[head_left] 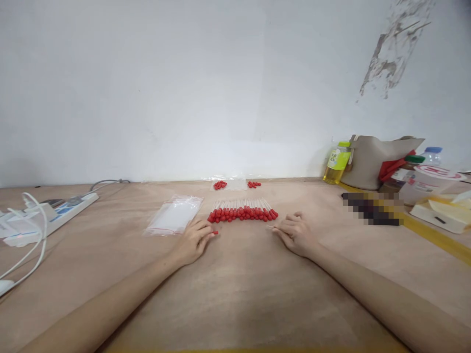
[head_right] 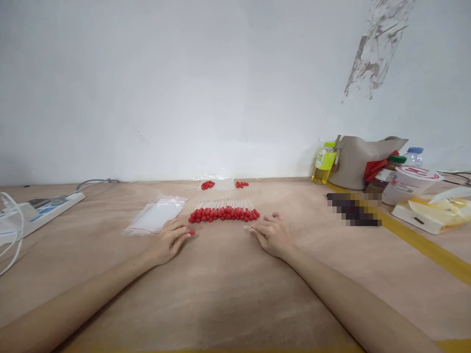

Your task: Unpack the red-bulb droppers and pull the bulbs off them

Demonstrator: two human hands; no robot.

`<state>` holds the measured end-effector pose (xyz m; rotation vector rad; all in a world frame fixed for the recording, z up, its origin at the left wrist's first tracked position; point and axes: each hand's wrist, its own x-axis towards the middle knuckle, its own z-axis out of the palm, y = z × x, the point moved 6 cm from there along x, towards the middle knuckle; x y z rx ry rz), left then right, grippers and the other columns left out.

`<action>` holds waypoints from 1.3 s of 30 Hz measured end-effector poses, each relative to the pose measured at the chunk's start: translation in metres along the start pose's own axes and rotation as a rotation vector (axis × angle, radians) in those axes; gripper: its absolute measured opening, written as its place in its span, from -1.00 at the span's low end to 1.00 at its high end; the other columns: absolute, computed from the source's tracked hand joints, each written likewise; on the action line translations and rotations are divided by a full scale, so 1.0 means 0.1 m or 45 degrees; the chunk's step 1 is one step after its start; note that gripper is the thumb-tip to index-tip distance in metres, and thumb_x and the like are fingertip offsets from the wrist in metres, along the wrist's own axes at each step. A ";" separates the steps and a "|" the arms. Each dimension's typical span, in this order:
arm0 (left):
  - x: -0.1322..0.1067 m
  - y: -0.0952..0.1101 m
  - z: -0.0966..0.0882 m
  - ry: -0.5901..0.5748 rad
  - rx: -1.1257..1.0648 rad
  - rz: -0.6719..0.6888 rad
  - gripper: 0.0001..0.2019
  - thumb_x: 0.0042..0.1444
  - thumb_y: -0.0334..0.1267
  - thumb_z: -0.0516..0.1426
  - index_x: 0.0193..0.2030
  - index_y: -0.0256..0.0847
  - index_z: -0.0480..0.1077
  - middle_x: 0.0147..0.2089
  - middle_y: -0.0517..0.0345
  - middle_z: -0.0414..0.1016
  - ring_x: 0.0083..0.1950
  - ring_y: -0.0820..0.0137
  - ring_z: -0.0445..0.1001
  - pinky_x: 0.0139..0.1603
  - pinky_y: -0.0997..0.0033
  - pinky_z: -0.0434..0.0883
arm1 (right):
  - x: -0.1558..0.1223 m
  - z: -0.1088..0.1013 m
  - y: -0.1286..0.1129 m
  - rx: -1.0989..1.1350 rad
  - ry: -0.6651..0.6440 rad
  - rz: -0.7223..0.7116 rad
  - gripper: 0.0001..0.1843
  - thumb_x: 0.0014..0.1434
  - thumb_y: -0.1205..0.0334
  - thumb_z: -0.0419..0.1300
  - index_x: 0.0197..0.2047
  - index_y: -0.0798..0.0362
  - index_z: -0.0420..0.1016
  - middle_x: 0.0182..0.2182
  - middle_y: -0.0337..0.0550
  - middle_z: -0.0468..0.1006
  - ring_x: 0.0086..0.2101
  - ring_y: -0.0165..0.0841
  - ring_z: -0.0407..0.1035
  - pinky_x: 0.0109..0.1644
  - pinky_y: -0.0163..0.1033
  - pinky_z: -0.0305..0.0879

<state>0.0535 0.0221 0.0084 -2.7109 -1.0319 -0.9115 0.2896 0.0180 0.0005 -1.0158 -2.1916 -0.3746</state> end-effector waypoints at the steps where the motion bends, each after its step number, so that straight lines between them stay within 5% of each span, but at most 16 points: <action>1: -0.04 -0.05 -0.03 0.003 -0.016 -0.023 -0.81 0.19 -0.29 -0.07 -0.30 -0.19 0.36 -0.30 0.12 0.37 -0.25 0.39 0.31 -0.19 0.37 0.26 | -0.03 0.01 0.06 -0.001 -0.033 0.042 -0.68 0.22 0.17 -0.03 -0.40 0.02 0.52 -0.52 -0.17 0.52 -0.45 -0.41 0.31 -0.22 -0.23 0.02; 4: -0.12 -0.12 -0.08 0.048 -0.092 -0.092 -0.79 0.20 -0.28 -0.07 -0.16 -0.16 0.35 -0.25 0.11 0.34 -0.22 0.41 0.33 -0.18 0.41 0.30 | -0.04 0.13 0.04 0.148 -0.134 0.067 -0.69 0.22 0.11 -0.05 -0.21 -0.07 0.50 -0.39 -0.20 0.54 -0.41 -0.43 0.37 -0.32 -0.32 0.11; 8: -0.13 -0.29 -0.21 0.346 -0.033 -0.281 -0.73 0.18 -0.29 -0.09 -0.03 -0.20 0.32 -0.19 0.06 0.27 -0.15 0.39 0.32 -0.13 0.39 0.31 | 0.02 0.27 -0.14 0.251 -0.128 0.092 -0.64 0.22 0.26 -0.09 0.06 -0.03 0.30 -0.20 -0.12 0.48 -0.28 -0.39 0.37 -0.27 -0.32 0.23; 12: -0.21 -0.67 -0.38 0.548 0.118 -0.579 -0.70 0.13 -0.29 -0.07 -0.05 -0.27 0.35 -0.24 0.04 0.25 -0.20 0.36 0.33 -0.21 0.40 0.34 | 0.04 0.31 -0.13 0.290 -0.066 0.182 -0.70 0.18 0.34 -0.09 -0.06 0.09 0.32 -0.28 -0.10 0.48 -0.33 -0.37 0.37 -0.29 -0.30 0.25; 16: -0.26 -0.85 -0.51 0.480 0.215 -0.709 -0.68 0.08 -0.23 -0.01 -0.02 -0.20 0.30 -0.27 0.11 0.35 -0.33 0.39 0.35 -0.31 0.43 0.33 | 0.04 0.28 -0.10 0.200 -0.049 0.241 -0.80 0.17 0.32 -0.06 -0.29 0.07 0.38 -0.46 -0.17 0.46 -0.47 -0.41 0.33 -0.42 -0.35 0.18; 20: -0.26 -0.78 -0.59 0.408 0.483 -0.705 -0.72 0.06 -0.17 0.02 -0.09 -0.14 0.32 -0.23 0.14 0.45 -0.19 0.26 0.36 -0.13 0.27 0.25 | 0.13 0.27 -0.20 0.038 -0.045 0.124 -0.77 0.14 0.36 -0.04 -0.29 0.06 0.45 -0.44 -0.14 0.46 -0.43 -0.40 0.34 -0.37 -0.33 0.17; 25: -0.24 -0.86 -0.52 0.241 0.561 -0.633 -0.82 0.09 -0.16 -0.01 -0.28 -0.11 0.38 -0.20 0.16 0.48 -0.09 0.27 0.37 0.11 0.13 0.04 | 0.23 0.32 -0.31 0.050 -0.128 0.026 -0.81 0.11 0.32 0.03 -0.38 0.08 0.46 -0.49 -0.15 0.43 -0.40 -0.39 0.30 -0.27 -0.29 0.16; 28: -0.26 -1.03 -0.42 0.051 0.396 -0.646 -0.80 0.08 -0.14 -0.02 -0.29 -0.13 0.36 -0.22 0.15 0.47 -0.14 0.31 0.39 0.02 0.25 0.18 | 0.24 0.32 -0.33 0.108 -0.150 0.060 -0.83 0.07 0.18 0.11 -0.34 0.07 0.47 -0.47 -0.16 0.40 -0.39 -0.38 0.27 -0.27 -0.28 0.16; 32: -0.32 -1.17 -0.31 -0.065 0.295 -0.819 -0.79 0.05 -0.17 -0.02 -0.26 -0.20 0.34 -0.27 0.07 0.43 -0.22 0.31 0.41 -0.22 0.38 0.30 | 0.21 0.33 -0.35 0.178 -0.170 0.085 -0.73 0.03 0.08 0.15 -0.25 0.06 0.47 -0.41 -0.14 0.39 -0.34 -0.35 0.27 -0.25 -0.25 0.18; 39: -0.35 -1.05 -0.20 -0.064 0.402 -1.137 -0.59 0.08 -0.06 -0.04 0.00 -0.24 0.26 -0.13 -0.12 0.35 -0.06 0.14 0.35 -0.11 0.17 0.26 | 0.21 0.33 -0.32 0.187 -0.190 0.110 -0.67 0.02 0.05 0.16 -0.19 0.07 0.45 -0.36 -0.13 0.37 -0.30 -0.34 0.27 -0.21 -0.23 0.20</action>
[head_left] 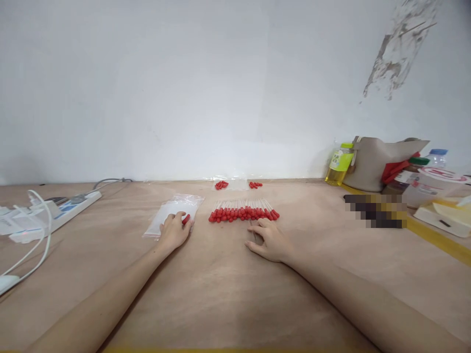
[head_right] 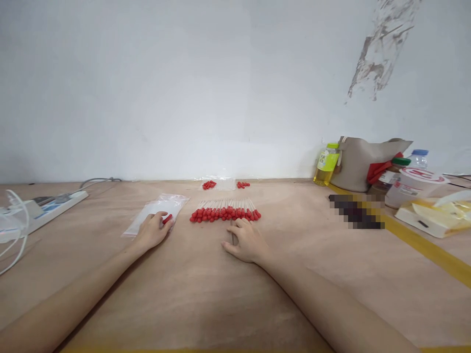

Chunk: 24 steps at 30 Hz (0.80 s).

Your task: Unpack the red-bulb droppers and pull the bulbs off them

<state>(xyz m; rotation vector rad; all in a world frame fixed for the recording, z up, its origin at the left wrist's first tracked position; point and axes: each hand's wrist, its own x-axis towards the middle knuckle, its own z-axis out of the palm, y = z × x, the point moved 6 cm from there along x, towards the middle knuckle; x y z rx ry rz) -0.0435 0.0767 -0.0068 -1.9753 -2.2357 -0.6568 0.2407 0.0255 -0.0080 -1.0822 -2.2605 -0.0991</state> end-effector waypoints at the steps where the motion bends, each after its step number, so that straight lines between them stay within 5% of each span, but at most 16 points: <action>1: -0.02 0.01 -0.01 0.014 -0.001 -0.008 -0.57 0.07 -0.05 -0.04 0.03 -0.25 0.24 -0.11 -0.14 0.34 -0.03 0.12 0.33 -0.10 0.15 0.25 | 0.00 0.00 0.00 -0.003 -0.002 0.004 -0.66 0.02 0.04 0.16 -0.18 0.06 0.45 -0.35 -0.13 0.38 -0.30 -0.34 0.27 -0.20 -0.22 0.20; 4: -0.07 0.08 -0.12 0.147 0.023 0.058 -0.57 0.08 -0.05 -0.04 0.03 -0.23 0.24 -0.07 -0.14 0.32 0.02 0.07 0.27 -0.04 0.07 0.20 | 0.00 -0.01 0.01 0.003 0.004 0.011 -0.62 0.01 -0.01 0.16 -0.16 0.06 0.42 -0.33 -0.12 0.39 -0.29 -0.33 0.27 -0.19 -0.21 0.18; 8: -0.21 0.30 -0.30 0.337 0.015 0.355 -0.67 0.08 -0.06 -0.01 -0.09 -0.17 0.33 -0.09 -0.02 0.34 0.00 0.13 0.27 0.00 0.11 0.17 | 0.00 -0.05 0.01 -0.009 0.065 0.052 -0.65 0.08 -0.04 0.08 -0.20 0.04 0.41 -0.30 -0.13 0.42 -0.27 -0.33 0.28 -0.16 -0.21 0.12; 13: -0.37 0.72 -0.35 0.261 -0.078 0.757 -0.76 0.09 -0.13 0.02 -0.15 -0.14 0.35 -0.15 0.07 0.35 -0.06 0.25 0.30 -0.05 0.23 0.22 | 0.01 -0.16 0.11 -0.058 0.203 0.262 -0.57 0.27 0.18 -0.19 -0.50 0.05 0.35 -0.47 -0.22 0.46 -0.36 -0.41 0.29 -0.17 -0.22 -0.01; 18: -0.19 0.99 -0.33 0.190 -0.135 0.784 -0.73 0.09 -0.09 0.03 -0.13 -0.16 0.34 -0.13 0.07 0.38 -0.04 0.22 0.30 -0.03 0.20 0.22 | 0.00 -0.19 0.23 0.004 0.266 0.430 -0.54 0.28 0.15 -0.21 -0.49 0.04 0.39 -0.47 -0.24 0.49 -0.37 -0.41 0.32 -0.18 -0.22 -0.05; 24: 0.00 1.06 -0.21 0.125 -0.248 0.839 -0.71 0.11 -0.07 0.01 -0.12 -0.19 0.32 -0.23 0.11 0.48 -0.17 0.31 0.41 -0.01 0.22 0.23 | 0.00 -0.16 0.24 0.010 0.279 0.414 -0.51 0.28 0.12 -0.21 -0.49 0.02 0.43 -0.49 -0.25 0.50 -0.40 -0.43 0.31 -0.17 -0.23 -0.07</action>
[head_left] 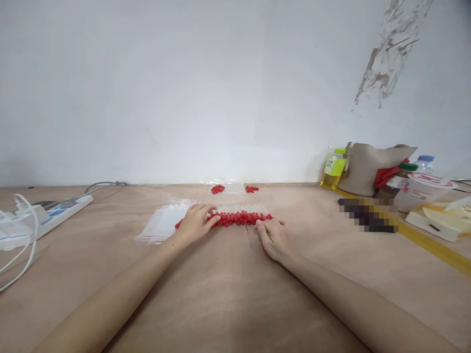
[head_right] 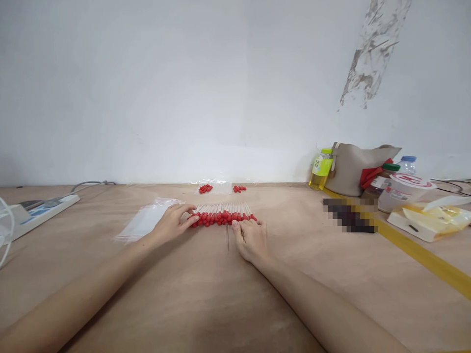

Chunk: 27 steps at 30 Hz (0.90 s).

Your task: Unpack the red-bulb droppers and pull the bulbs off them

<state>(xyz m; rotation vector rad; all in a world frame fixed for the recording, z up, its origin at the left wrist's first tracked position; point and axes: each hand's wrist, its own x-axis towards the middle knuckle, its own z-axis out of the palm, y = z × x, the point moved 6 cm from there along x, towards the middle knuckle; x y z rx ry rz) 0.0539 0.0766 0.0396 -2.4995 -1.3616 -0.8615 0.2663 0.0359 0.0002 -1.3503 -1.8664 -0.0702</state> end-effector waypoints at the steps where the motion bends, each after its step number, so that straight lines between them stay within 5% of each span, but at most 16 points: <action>1: -0.01 0.00 0.02 0.014 0.016 0.027 -0.72 0.12 -0.09 0.01 -0.12 -0.20 0.33 -0.23 0.10 0.49 -0.17 0.31 0.41 0.02 0.21 0.21 | 0.00 0.00 -0.01 0.010 -0.006 -0.002 -0.52 0.28 0.12 -0.20 -0.49 0.03 0.43 -0.50 -0.25 0.50 -0.40 -0.43 0.31 -0.17 -0.23 -0.07; 9: -0.08 0.00 0.14 0.038 0.215 0.185 -0.78 0.17 -0.24 -0.04 -0.17 -0.14 0.41 -0.22 0.09 0.52 -0.19 0.35 0.44 0.13 0.11 0.10 | 0.00 -0.01 -0.03 0.052 -0.079 0.048 -0.54 0.26 0.12 -0.18 -0.47 0.02 0.44 -0.50 -0.25 0.49 -0.38 -0.40 0.30 -0.14 -0.21 -0.07; 13: -0.07 0.02 -0.02 0.243 0.269 0.228 -0.79 0.16 -0.29 -0.02 -0.22 -0.13 0.44 -0.29 0.12 0.54 -0.25 0.35 0.46 0.09 0.11 0.14 | 0.00 -0.02 -0.02 0.038 -0.029 0.030 -0.57 0.25 0.12 -0.16 -0.46 0.02 0.43 -0.46 -0.20 0.47 -0.32 -0.36 0.29 -0.14 -0.19 -0.01; 17: -0.09 0.11 -0.32 0.561 0.156 0.221 -0.83 0.12 -0.31 0.05 -0.19 -0.11 0.43 -0.25 0.13 0.55 -0.22 0.35 0.48 0.09 0.10 0.15 | -0.01 -0.07 -0.01 0.076 0.161 -0.013 -0.70 0.18 0.09 -0.05 -0.15 0.02 0.38 -0.22 -0.06 0.41 -0.17 -0.27 0.27 -0.08 -0.13 0.10; 19: -0.12 0.18 -0.37 0.611 -0.051 0.213 -0.82 0.11 -0.33 0.05 -0.16 -0.13 0.42 -0.20 0.12 0.53 -0.18 0.36 0.47 0.03 0.22 0.27 | -0.02 -0.14 0.00 0.066 0.320 -0.044 -0.52 0.12 0.05 0.03 0.07 0.08 0.21 -0.06 0.06 0.30 -0.06 -0.20 0.21 -0.04 -0.10 0.14; 22: -0.21 0.33 -0.25 0.484 -0.371 0.239 -0.80 0.11 -0.35 0.05 -0.14 -0.15 0.42 -0.17 0.11 0.52 -0.14 0.38 0.47 -0.09 0.36 0.40 | -0.04 -0.23 -0.04 -0.025 0.466 -0.164 -0.27 0.05 -0.02 0.09 0.22 0.09 -0.03 0.10 0.14 0.11 0.05 -0.13 0.09 0.02 -0.04 0.13; 27: -0.38 0.46 0.10 0.155 -0.621 0.270 -0.78 0.13 -0.37 0.02 -0.14 -0.16 0.43 -0.15 0.09 0.51 -0.09 0.38 0.46 -0.04 0.33 0.42 | -0.08 -0.18 -0.19 -0.192 0.263 -0.541 -0.48 0.06 -0.02 0.12 0.09 -0.09 0.26 0.03 -0.08 0.33 0.06 -0.17 0.12 0.15 0.04 -0.14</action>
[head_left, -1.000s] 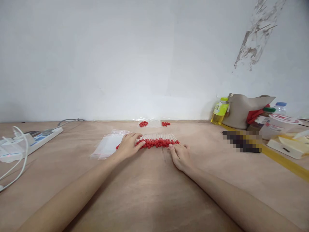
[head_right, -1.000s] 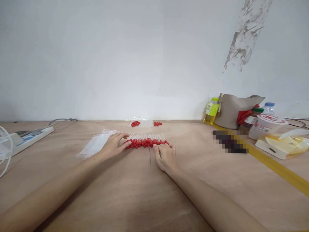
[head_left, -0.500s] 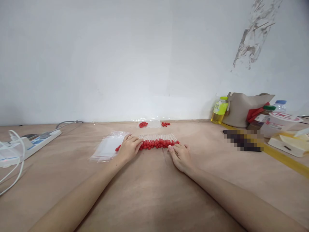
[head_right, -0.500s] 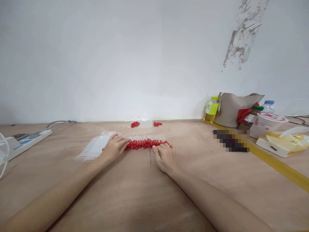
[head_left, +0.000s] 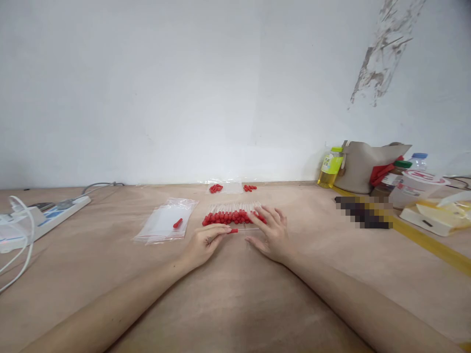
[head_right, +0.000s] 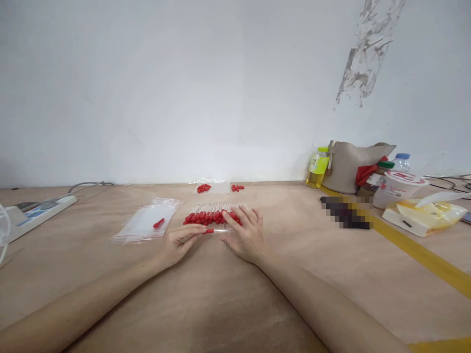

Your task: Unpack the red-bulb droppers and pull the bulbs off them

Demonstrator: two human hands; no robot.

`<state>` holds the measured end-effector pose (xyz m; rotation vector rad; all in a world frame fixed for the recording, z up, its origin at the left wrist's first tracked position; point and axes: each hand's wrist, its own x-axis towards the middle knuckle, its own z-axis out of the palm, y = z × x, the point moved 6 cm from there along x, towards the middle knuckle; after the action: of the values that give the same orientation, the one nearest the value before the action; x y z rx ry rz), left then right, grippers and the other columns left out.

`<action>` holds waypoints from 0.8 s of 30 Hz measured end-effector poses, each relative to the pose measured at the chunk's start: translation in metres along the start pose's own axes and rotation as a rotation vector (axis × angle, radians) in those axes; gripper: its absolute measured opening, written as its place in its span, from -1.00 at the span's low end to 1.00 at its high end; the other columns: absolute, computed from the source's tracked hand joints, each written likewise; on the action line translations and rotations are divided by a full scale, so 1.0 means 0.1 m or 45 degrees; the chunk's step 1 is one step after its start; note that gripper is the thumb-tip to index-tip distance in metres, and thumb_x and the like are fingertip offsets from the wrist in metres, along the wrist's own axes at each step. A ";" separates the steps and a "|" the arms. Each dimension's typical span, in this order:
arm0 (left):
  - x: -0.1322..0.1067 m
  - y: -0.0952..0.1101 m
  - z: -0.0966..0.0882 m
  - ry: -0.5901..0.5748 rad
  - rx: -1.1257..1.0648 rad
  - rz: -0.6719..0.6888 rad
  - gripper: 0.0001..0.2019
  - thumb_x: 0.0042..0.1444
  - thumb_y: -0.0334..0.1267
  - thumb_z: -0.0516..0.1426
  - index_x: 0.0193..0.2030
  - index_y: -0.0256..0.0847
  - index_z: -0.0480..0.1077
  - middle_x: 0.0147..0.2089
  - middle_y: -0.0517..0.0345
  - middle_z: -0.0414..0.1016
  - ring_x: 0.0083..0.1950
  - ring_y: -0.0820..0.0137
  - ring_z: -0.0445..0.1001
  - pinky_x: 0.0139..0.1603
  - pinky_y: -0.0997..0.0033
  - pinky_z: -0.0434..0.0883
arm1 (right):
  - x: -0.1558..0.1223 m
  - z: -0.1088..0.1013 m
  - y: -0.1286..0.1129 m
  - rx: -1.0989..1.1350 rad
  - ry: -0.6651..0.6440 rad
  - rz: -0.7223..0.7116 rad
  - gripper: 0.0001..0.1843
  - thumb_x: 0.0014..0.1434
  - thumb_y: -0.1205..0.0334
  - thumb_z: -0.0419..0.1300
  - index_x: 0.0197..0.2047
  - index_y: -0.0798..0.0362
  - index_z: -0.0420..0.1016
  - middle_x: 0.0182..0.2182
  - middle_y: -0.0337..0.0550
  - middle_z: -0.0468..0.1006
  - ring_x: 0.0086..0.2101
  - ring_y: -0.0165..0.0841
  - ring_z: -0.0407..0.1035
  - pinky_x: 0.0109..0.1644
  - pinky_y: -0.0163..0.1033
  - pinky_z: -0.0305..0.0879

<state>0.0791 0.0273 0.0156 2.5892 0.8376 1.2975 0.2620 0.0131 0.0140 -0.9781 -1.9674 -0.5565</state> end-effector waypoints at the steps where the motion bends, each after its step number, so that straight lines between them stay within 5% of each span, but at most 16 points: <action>1: -0.02 -0.03 0.03 -0.029 -0.036 -0.027 -0.79 0.13 -0.36 0.02 -0.15 -0.16 0.44 -0.15 0.09 0.52 -0.09 0.38 0.46 -0.04 0.33 0.42 | -0.01 0.02 -0.03 0.022 -0.041 -0.052 -0.55 0.08 0.00 0.12 0.05 -0.13 0.30 -0.04 -0.14 0.41 0.04 -0.21 0.16 0.17 0.04 -0.20; 9: -0.01 0.00 0.09 -0.139 -0.124 -0.074 -0.79 0.12 -0.32 0.05 -0.11 -0.17 0.40 -0.14 0.08 0.48 -0.10 0.39 0.43 -0.04 0.34 0.38 | -0.02 0.06 -0.12 0.175 -0.138 -0.120 -0.78 0.18 0.17 0.04 -0.17 -0.05 0.47 -0.53 -0.28 0.51 -0.36 -0.42 0.26 0.06 -0.08 -0.12; 13: 0.02 0.11 0.14 -0.200 0.029 -0.104 -0.70 0.10 -0.23 0.08 0.00 -0.17 0.31 -0.10 0.05 0.42 -0.08 0.36 0.38 -0.05 0.32 0.33 | -0.01 0.04 -0.16 0.176 -0.150 -0.134 -0.78 0.19 0.19 0.03 -0.24 -0.04 0.49 -0.59 -0.28 0.46 -0.39 -0.42 0.22 0.01 -0.10 -0.10; 18: 0.02 0.12 0.21 -0.223 0.252 -0.045 -0.81 0.16 -0.19 0.01 -0.29 -0.19 0.40 -0.37 0.15 0.45 -0.30 0.41 0.36 -0.18 0.34 0.26 | -0.01 0.04 -0.20 0.166 -0.144 -0.172 -0.79 0.17 0.22 0.03 -0.31 -0.03 0.50 -0.60 -0.28 0.44 -0.41 -0.42 0.18 -0.03 -0.13 -0.10; 24: -0.05 0.10 0.21 -0.282 0.314 -0.008 -0.75 0.19 -0.21 -0.04 -0.38 -0.20 0.40 -0.46 0.15 0.41 -0.38 0.41 0.33 -0.25 0.36 0.25 | -0.04 0.05 -0.21 0.119 -0.282 -0.188 -0.78 0.17 0.24 0.01 -0.36 -0.05 0.48 -0.62 -0.28 0.44 -0.40 -0.39 0.18 -0.09 -0.14 -0.08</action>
<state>0.0973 0.0193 0.0025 2.8459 1.0188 0.9326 0.2437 0.0024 0.0075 -0.8714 -2.2561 -0.4477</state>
